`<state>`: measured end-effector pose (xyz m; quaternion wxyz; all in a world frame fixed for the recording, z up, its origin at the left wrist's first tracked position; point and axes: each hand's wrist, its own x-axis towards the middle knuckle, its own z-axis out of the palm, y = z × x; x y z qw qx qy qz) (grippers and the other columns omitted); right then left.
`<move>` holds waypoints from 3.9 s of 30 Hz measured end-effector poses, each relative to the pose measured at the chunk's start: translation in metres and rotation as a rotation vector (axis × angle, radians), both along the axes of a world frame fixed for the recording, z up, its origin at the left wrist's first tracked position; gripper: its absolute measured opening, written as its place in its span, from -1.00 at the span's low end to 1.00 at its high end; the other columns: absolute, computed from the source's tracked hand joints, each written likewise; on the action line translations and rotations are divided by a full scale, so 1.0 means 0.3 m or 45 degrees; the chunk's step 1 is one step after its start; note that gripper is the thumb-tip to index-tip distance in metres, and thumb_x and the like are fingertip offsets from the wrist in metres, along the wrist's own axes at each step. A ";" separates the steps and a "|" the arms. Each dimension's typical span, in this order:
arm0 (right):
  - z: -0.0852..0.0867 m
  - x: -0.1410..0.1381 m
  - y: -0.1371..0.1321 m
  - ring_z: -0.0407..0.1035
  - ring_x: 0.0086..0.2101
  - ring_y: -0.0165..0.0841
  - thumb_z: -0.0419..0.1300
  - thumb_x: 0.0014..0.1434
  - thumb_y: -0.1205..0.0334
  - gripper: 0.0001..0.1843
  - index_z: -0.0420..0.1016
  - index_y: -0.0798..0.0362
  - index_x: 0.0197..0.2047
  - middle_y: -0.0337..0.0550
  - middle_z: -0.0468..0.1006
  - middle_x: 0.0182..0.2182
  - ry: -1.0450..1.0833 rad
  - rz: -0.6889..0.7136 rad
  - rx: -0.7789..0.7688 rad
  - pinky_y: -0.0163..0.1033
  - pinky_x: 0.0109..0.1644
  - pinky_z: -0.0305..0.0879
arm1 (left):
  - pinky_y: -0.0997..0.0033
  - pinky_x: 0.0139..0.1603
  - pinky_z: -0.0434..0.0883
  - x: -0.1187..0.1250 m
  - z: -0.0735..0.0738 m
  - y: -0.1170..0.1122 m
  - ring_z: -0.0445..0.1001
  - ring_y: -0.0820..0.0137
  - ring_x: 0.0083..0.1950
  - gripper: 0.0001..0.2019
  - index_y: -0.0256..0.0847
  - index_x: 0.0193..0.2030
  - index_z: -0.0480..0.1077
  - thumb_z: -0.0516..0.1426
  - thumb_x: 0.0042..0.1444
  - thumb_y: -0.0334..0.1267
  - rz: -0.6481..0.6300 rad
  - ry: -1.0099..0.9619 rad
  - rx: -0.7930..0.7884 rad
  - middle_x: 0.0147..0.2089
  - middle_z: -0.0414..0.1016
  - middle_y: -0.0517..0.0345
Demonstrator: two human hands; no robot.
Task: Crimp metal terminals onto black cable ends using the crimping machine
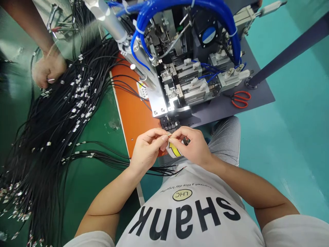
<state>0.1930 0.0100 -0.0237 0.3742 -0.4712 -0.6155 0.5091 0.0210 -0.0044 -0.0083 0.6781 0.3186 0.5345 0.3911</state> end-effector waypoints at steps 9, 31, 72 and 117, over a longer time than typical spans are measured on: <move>-0.007 -0.001 -0.003 0.38 -0.39 -0.40 0.26 0.15 0.40 -0.90 0.52 0.02 -0.37 -0.26 0.57 -0.42 0.040 0.024 -0.005 -0.24 -0.28 0.27 | 0.58 -0.57 0.20 -0.002 0.014 0.015 0.26 0.56 -0.54 -0.84 -0.22 -0.34 0.44 0.34 0.02 -0.27 0.042 -0.199 -0.116 -0.56 0.30 0.28; 0.021 0.024 0.023 0.43 -0.34 -0.39 0.30 0.16 0.26 -0.97 0.56 0.01 -0.30 -0.25 0.60 -0.37 0.016 0.051 -0.146 -0.27 -0.23 0.32 | 0.63 -0.61 0.27 -0.001 0.012 -0.003 0.32 0.57 -0.57 -0.80 -0.22 -0.31 0.44 0.29 0.09 -0.14 -0.014 0.165 -0.040 -0.56 0.30 0.31; -0.016 -0.013 0.013 0.42 -0.40 -0.41 0.35 0.12 0.16 -0.85 0.56 0.06 -0.32 -0.21 0.59 -0.39 0.257 -0.023 -0.444 -0.28 -0.32 0.29 | 0.62 -0.54 0.25 0.003 0.005 -0.011 0.15 0.61 -0.54 -0.76 -0.23 -0.29 0.38 0.28 0.12 -0.11 0.035 0.017 -0.104 -0.51 0.23 0.31; -0.014 -0.005 0.028 0.46 -0.32 -0.36 0.25 0.22 0.17 -0.87 0.57 0.01 -0.20 -0.21 0.61 -0.32 0.124 -0.013 -0.246 -0.24 -0.24 0.33 | 0.64 -0.55 0.23 0.001 -0.006 -0.008 0.15 0.63 -0.53 -0.76 -0.25 -0.27 0.36 0.25 0.16 -0.12 0.053 0.002 -0.026 -0.49 0.23 0.32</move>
